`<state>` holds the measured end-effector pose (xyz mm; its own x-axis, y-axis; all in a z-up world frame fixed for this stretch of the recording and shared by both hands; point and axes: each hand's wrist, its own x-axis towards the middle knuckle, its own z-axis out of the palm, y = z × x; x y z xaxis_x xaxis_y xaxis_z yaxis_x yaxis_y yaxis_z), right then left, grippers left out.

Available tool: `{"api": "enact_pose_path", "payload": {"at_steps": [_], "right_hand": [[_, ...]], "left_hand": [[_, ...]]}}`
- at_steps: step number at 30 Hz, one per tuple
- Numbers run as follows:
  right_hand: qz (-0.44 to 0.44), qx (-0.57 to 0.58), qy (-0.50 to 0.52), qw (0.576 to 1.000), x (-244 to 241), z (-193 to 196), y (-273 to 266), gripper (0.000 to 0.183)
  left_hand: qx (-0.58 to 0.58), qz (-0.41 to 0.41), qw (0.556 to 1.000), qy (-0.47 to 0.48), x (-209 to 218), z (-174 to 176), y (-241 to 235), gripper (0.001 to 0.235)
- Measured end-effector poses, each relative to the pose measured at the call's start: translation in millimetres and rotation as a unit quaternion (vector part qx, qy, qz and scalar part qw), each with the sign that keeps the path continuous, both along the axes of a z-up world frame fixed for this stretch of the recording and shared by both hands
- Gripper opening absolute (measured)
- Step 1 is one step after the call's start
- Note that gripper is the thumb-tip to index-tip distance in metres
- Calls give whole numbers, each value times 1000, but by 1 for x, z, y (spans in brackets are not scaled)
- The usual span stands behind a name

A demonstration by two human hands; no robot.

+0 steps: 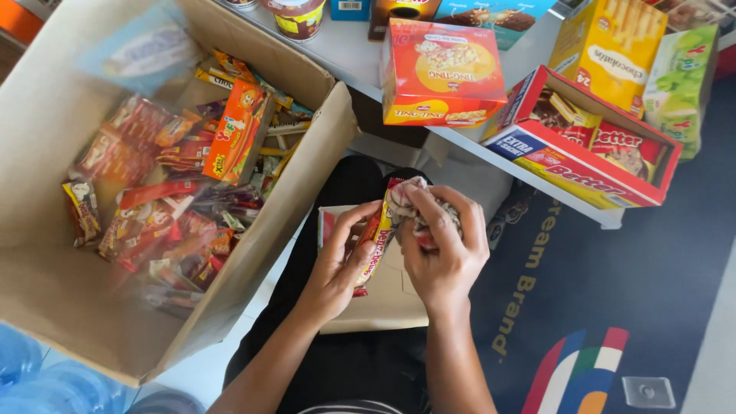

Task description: Organize and clean snack packages by transferring them from a large bulk box into smaller display containers.

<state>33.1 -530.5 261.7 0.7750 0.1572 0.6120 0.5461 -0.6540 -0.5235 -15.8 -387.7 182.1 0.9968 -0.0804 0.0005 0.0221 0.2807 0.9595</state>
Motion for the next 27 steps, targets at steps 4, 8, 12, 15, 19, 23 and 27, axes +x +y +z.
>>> {"api": "enact_pose_path", "payload": {"at_steps": [4, 8, 12, 15, 19, 23, 27], "right_hand": [[3, -12, -1, 1000, -28, 3, -3, 46], [109, -29, 28, 993, -67, -5, -2, 49], [77, -28, 47, 996, -70, -4, -14, 42], [-20, 42, 88, 995, -58, 9, -17, 43], [-32, 86, 82, 992, -51, 11, -13, 42], [80, 35, 46, 995, -64, 6, 2, 44], [103, 3, 1, 995, -50, 5, 3, 41]], "left_hand": [[-51, 35, 997, -46, -1, 0, -7, 55], [-149, 109, 982, -32, 7, 17, 1, 58], [-128, 101, 986, -20, 3, 24, 8, 57], [-144, -28, 989, -11, -1, 16, -2, 57], [-188, -24, 981, 41, 2, 14, -16, 61], [-225, 34, 969, 93, 16, -8, -4, 62], [-175, 19, 982, 67, 26, -5, 8, 63]]}}
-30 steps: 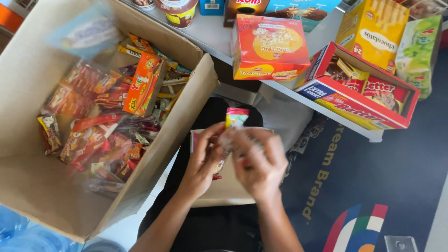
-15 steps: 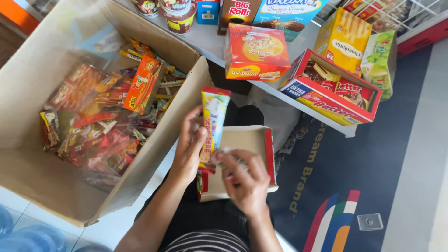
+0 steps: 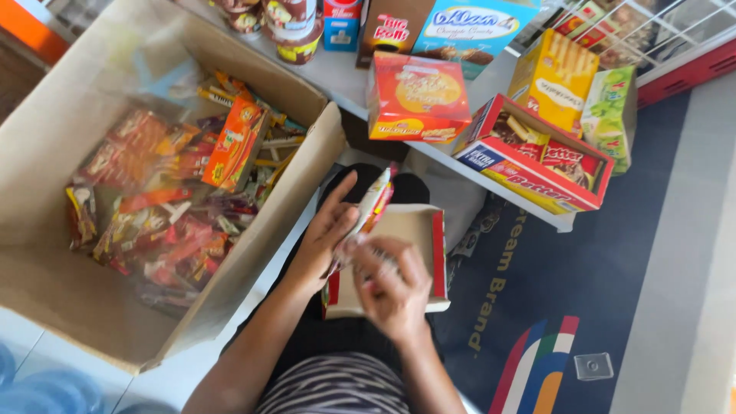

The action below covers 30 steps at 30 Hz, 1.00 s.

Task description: Organize and clean snack packages by transferring them from a large bulk box into smaller display containers.

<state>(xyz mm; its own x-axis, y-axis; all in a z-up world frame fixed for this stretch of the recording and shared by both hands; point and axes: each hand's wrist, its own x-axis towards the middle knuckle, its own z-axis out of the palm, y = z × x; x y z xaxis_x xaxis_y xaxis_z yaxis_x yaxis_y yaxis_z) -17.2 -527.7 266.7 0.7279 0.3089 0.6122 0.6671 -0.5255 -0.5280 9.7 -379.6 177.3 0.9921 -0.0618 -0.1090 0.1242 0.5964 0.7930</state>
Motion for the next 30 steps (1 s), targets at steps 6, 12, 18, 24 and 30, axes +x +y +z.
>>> {"api": "enact_pose_path", "payload": {"at_steps": [6, 12, 18, 24, 30], "right_hand": [[-142, -34, 5, 989, 57, 10, -17, 42], [-57, -86, 38, 994, 29, -10, -4, 48], [24, -110, 50, 992, 7, -16, -6, 51], [-99, 49, 110, 988, 57, -11, -17, 43], [-33, 53, 162, 985, 45, -15, -8, 44]], "left_hand": [[-5, -98, 995, -1, -2, -5, -1, 57], [-123, 17, 984, 125, 13, -10, -8, 51], [44, 92, 993, 52, 25, -1, 4, 44], [-26, -38, 999, 16, 26, -18, -18, 39], [-202, 10, 971, 127, 36, -18, -22, 39]]}}
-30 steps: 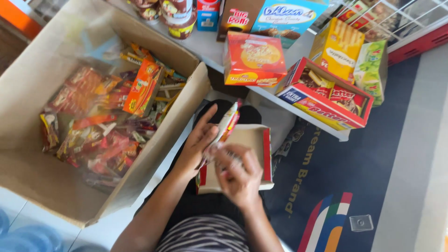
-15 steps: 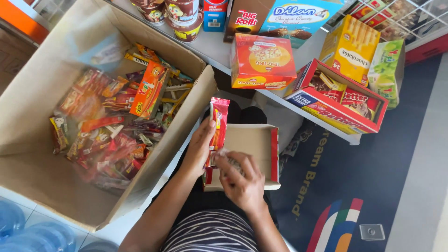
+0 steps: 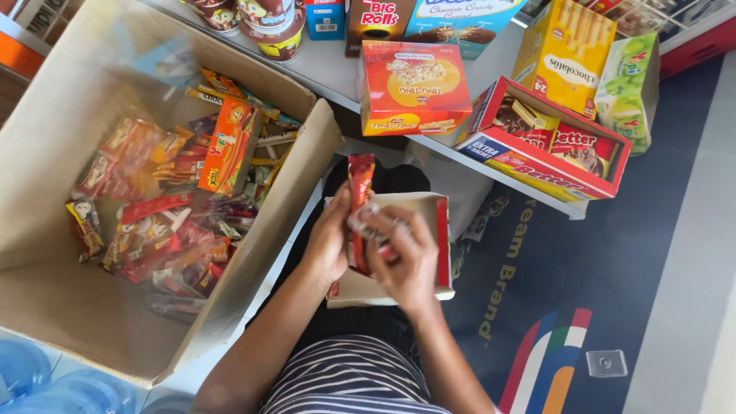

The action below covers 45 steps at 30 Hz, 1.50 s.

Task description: Organize and clean snack packages by transferring them from a large bulk box into smaller display containers.

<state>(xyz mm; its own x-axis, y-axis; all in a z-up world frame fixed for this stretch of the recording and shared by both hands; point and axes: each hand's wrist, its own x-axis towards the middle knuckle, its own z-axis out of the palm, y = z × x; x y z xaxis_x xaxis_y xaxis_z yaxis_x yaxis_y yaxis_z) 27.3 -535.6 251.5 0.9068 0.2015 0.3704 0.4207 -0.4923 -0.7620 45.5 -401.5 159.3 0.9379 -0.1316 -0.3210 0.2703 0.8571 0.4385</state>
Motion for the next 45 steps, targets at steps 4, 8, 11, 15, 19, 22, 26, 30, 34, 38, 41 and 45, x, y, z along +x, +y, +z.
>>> {"api": "enact_pose_path", "payload": {"at_steps": [4, 8, 11, 15, 19, 22, 26, 30, 34, 38, 41, 45], "right_hand": [[68, -10, -20, 997, -21, -9, 4, 46], [17, -81, -52, 995, -11, -12, 1, 48], [-69, -97, -75, 990, 15, -2, -5, 48], [-93, -99, -74, 988, 34, -1, -14, 44], [-24, -101, -52, 993, 3, -9, -7, 44], [39, -150, -53, 986, -21, -13, -4, 50], [40, -121, -41, 991, -23, -17, -9, 48], [-55, -102, -59, 992, 11, -9, -16, 46], [-131, -108, -61, 984, 27, -9, -21, 40], [-49, -79, -5, 996, 6, -15, -16, 43], [22, -71, 27, 997, -18, -22, -12, 45], [54, -42, -21, 997, -31, -23, -13, 46]], "left_hand": [[128, -1, 988, 90, 6, -15, 9, 32], [151, -32, 988, -18, -5, -36, 6, 47], [116, -76, 988, -61, -7, -30, 0, 41], [129, -73, 988, -36, -6, -9, -3, 37], [57, 2, 998, -23, -1, -3, 4, 36], [137, 25, 990, 16, 2, -6, 12, 37], [211, -7, 976, -46, -4, -36, 12, 35], [334, -111, 930, -106, -9, -28, -4, 34], [275, -97, 952, -94, -9, -10, -4, 34], [129, 2, 991, -37, -1, -14, 1, 35], [164, 10, 986, -5, 2, -5, 10, 43], [326, -36, 941, -85, -7, -45, 7, 57]]}}
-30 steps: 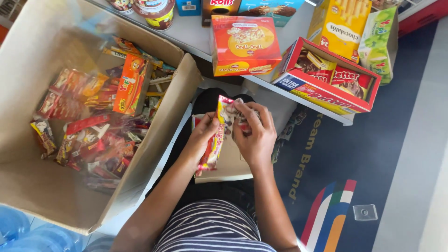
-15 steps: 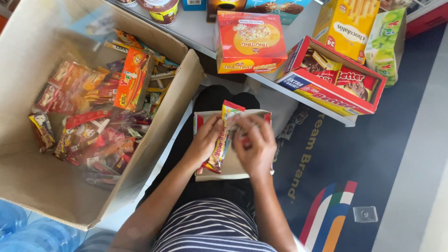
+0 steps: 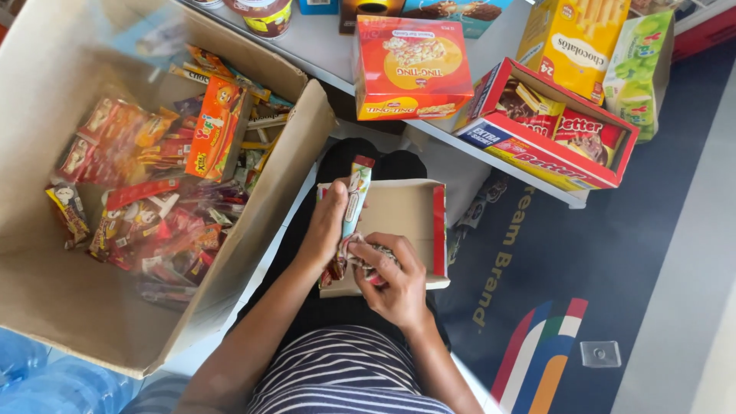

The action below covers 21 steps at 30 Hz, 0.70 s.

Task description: Organize and clean snack packages by transferring them from a large bulk box into smaller display containers.

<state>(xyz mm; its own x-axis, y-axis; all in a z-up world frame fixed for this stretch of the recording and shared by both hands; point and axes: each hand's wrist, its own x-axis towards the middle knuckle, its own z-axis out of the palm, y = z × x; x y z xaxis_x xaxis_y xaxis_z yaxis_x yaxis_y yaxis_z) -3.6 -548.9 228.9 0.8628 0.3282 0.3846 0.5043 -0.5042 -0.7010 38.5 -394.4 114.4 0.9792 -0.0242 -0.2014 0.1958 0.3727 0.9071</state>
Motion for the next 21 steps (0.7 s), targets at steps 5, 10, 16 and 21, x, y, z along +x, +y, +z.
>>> {"api": "enact_pose_path", "payload": {"at_steps": [5, 10, 16, 21], "right_hand": [[-57, 37, -29, 997, 29, 4, -7, 43], [-167, 80, -22, 982, 46, 17, -3, 41], [-83, 53, 25, 995, 8, 6, -2, 42], [-6, 13, 39, 999, -16, 3, -5, 43]], "left_hand": [[-20, -85, 994, -67, -4, 26, -17, 60], [52, -127, 982, -126, -12, 58, -24, 62], [-12, 59, 993, -106, -2, 31, -17, 56], [-89, 79, 993, 3, 5, 37, -5, 43]]}}
